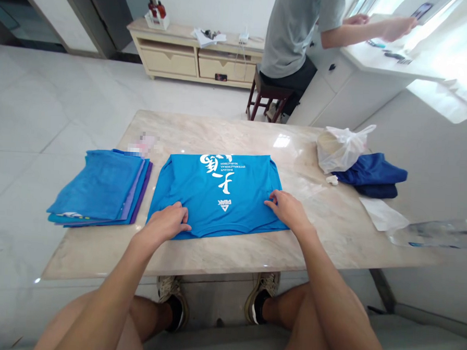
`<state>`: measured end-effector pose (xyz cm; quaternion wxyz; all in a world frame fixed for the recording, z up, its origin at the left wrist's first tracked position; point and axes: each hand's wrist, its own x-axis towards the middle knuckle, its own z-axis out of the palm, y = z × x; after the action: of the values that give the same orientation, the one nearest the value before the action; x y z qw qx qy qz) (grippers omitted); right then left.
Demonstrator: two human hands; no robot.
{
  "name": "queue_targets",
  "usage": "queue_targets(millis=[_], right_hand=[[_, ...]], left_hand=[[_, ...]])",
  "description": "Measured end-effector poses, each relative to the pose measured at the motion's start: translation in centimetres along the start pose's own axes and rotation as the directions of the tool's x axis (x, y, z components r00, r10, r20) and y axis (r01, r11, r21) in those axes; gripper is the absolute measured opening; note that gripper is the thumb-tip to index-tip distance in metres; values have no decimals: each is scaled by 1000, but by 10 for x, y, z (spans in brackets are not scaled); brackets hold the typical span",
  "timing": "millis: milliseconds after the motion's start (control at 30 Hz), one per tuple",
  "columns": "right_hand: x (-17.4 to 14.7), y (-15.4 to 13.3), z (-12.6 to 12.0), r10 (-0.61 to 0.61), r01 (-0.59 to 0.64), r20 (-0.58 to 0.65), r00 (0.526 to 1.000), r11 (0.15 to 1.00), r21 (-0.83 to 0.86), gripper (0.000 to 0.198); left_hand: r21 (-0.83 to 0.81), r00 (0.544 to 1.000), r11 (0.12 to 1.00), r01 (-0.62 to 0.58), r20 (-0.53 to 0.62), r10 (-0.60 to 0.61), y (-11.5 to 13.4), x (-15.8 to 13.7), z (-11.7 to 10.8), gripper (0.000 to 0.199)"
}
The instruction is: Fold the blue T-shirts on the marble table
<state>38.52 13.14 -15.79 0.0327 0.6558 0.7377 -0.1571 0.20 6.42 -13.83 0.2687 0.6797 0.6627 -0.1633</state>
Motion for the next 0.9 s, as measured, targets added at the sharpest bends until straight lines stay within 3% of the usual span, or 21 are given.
queue_targets(millis=[100,367,467,633,900], right_hand=[[1,-2,3,57,-55,60,997,998,-34,20],[2,7,5,105,-91,246,964,994,-66,13],[1,4,2,134,-118,165,977,988,-100,23],[0,-9,-1,182,-186,-39,982,972,-146,36],[26,7,0,355,-349,-79,932,934,72,38]], left_hand=[[29,998,998,51,20,-51,4,-5,-3,14],[88,1000,996,0,11,-1,14,-26,4,13],[75,998,996,-54,-3,55,10,-31,7,12],[43,969,990,-138,-203,144,9,-35,11,30],[-19,933,967,-253,-268,239,47,-19,12,30]])
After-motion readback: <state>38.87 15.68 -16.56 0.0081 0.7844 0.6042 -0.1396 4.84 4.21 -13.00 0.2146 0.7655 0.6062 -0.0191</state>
